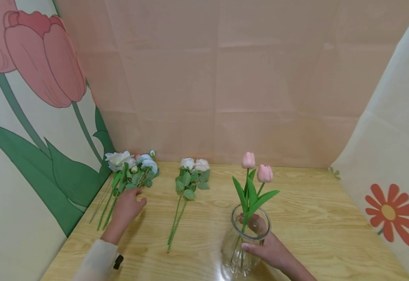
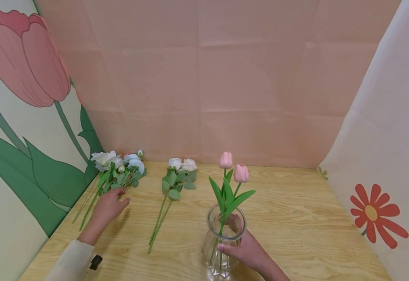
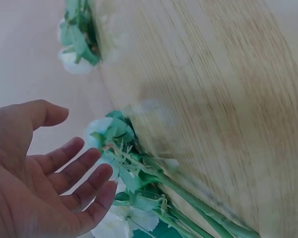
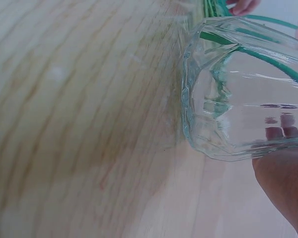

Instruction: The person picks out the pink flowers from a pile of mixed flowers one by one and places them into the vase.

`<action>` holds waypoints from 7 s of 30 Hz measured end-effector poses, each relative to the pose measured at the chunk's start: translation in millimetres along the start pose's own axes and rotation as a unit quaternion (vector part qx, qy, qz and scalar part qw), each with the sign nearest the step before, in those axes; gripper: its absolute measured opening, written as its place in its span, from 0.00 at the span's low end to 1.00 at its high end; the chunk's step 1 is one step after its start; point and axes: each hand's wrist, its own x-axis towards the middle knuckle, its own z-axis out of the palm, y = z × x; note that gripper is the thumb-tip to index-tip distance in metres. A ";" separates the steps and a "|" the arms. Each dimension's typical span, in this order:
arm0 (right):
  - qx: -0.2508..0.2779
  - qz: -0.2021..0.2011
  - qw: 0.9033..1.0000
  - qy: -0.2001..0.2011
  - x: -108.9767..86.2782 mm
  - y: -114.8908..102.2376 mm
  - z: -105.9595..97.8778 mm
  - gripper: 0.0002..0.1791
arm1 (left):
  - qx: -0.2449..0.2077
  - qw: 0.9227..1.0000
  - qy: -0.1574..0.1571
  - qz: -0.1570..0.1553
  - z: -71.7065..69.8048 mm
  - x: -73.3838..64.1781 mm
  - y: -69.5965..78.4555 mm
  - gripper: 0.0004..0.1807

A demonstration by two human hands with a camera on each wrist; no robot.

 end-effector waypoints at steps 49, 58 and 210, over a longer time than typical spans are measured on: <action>0.003 -0.024 1.000 0.006 -1.8 0.8 2.0 0.41 | 0.006 0.995 -0.053 -0.084 1.7 -4.1 -46.7 0.25; 0.010 -0.031 0.999 0.010 -1.6 3.2 3.2 0.40 | 0.018 0.995 -0.058 -0.084 2.7 -4.0 -50.3 0.21; -0.011 -0.024 1.000 0.008 0.2 4.6 1.5 0.39 | -0.023 0.999 -0.010 -0.027 24.0 -23.0 27.5 0.11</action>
